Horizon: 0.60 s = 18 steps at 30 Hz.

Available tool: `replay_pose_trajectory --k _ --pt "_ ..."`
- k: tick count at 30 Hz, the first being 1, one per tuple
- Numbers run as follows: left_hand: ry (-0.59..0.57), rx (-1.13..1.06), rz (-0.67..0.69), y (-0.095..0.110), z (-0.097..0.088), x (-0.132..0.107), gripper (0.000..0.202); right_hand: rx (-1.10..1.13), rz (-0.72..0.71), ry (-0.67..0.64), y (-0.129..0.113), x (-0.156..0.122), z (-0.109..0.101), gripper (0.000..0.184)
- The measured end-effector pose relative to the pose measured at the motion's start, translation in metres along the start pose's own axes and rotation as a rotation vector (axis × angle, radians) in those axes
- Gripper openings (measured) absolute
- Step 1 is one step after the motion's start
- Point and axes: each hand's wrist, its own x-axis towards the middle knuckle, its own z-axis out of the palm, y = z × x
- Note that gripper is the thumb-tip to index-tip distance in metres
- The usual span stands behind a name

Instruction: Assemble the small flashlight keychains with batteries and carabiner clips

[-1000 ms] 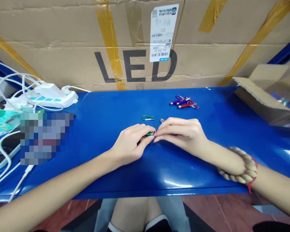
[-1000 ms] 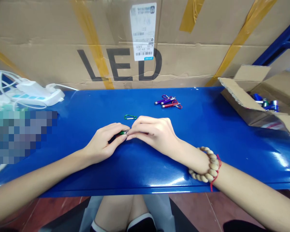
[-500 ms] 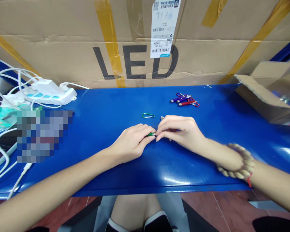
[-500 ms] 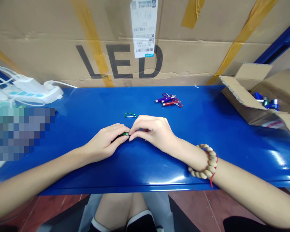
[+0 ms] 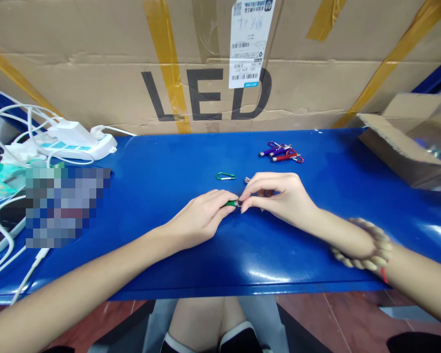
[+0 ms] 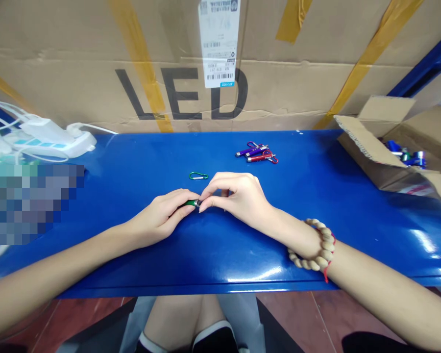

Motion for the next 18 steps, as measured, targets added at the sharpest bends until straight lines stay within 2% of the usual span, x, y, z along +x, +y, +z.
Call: replay_pose_trajectory --k 8,13,18 --pt "0.07 0.009 0.045 -0.0006 0.0011 -0.0037 0.021 0.001 0.065 -0.011 -0.0041 -0.0014 0.0 0.03" --pt "0.052 0.009 0.047 -0.002 0.0013 -0.0053 0.019 0.019 0.026 -0.026 -0.0074 -0.0028 0.0014 0.03" --pt "0.04 0.017 0.034 -0.0039 0.002 -0.0032 0.017 0.031 0.048 -0.051 0.0004 -0.0028 0.0029 0.03"
